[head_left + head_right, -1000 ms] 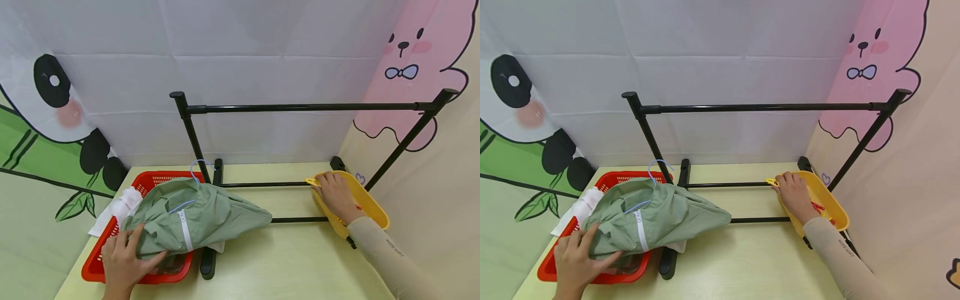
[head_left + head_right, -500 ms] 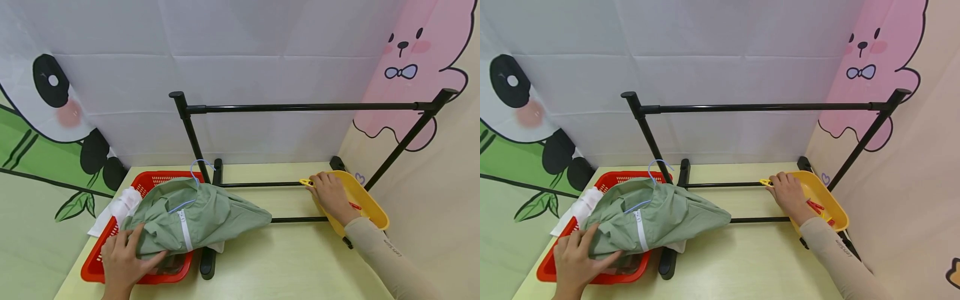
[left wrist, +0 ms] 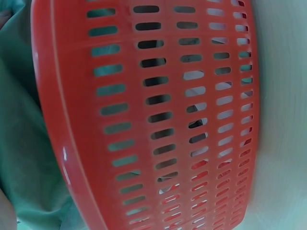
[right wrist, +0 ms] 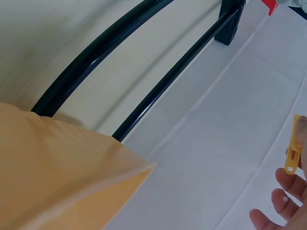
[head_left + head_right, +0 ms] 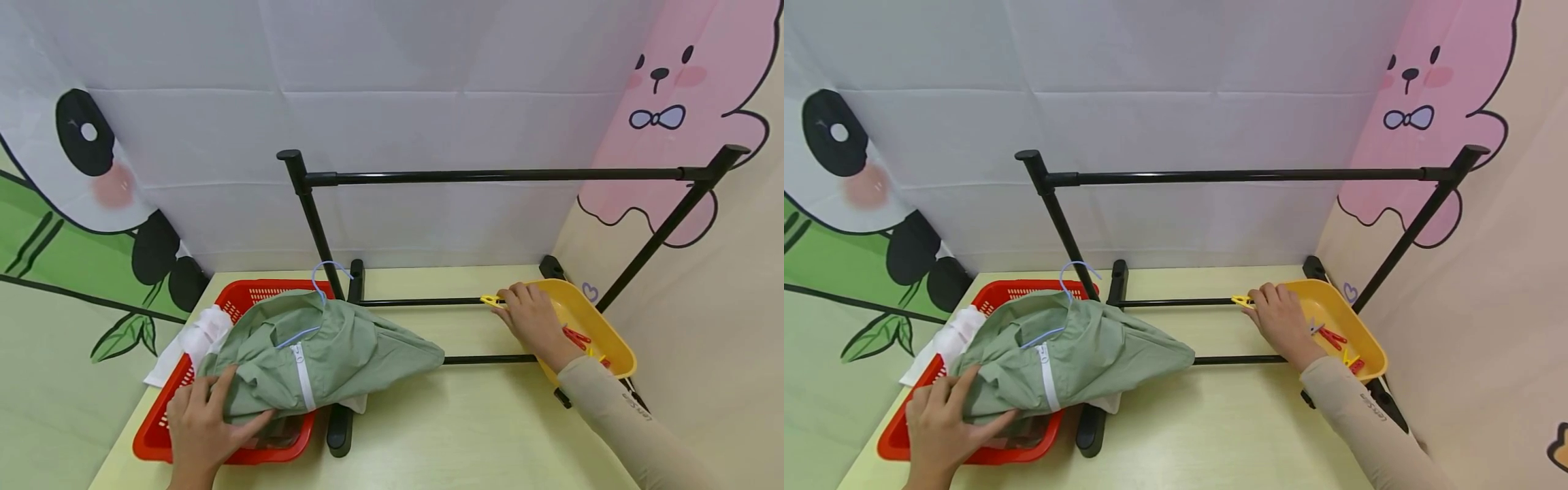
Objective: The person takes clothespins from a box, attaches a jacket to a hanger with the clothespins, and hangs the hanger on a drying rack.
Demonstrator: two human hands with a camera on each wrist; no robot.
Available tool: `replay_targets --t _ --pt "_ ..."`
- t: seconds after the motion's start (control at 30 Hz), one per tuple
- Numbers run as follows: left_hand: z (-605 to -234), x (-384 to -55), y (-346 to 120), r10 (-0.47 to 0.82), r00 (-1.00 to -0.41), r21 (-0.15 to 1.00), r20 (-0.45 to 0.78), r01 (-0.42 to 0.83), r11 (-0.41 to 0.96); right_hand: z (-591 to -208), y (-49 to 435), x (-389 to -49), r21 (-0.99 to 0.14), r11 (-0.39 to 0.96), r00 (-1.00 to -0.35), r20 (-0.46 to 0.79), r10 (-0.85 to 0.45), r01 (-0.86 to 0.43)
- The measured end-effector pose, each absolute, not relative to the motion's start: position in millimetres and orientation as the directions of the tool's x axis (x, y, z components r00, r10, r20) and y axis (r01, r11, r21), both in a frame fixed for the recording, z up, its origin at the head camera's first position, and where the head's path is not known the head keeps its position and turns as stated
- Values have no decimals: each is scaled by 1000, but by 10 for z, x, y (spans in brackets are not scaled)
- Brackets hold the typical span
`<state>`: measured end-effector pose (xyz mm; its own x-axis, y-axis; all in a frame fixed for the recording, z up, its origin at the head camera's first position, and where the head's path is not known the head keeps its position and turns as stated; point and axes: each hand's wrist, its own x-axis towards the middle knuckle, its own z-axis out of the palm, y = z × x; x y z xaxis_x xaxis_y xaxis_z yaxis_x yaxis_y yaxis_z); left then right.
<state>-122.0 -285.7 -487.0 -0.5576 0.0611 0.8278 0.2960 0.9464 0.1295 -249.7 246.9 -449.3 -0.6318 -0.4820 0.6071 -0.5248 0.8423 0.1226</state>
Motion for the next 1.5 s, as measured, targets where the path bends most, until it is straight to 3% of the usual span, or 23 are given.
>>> replay_targets --t 0.37,1.0,1.5 --pt "-4854 -1223 -2843 59 -560 134 826 298 945 -4492 2386 -2495 170 817 -576 632 -519 -551" --pt "-4855 -1207 -2832 64 -545 126 836 303 945 -4448 2166 -2382 215 787 -547 613 -569 -578" --pt "-4827 -1200 -2835 64 -566 130 822 296 946 -4395 2047 -2325 205 766 -515 633 -578 -609"
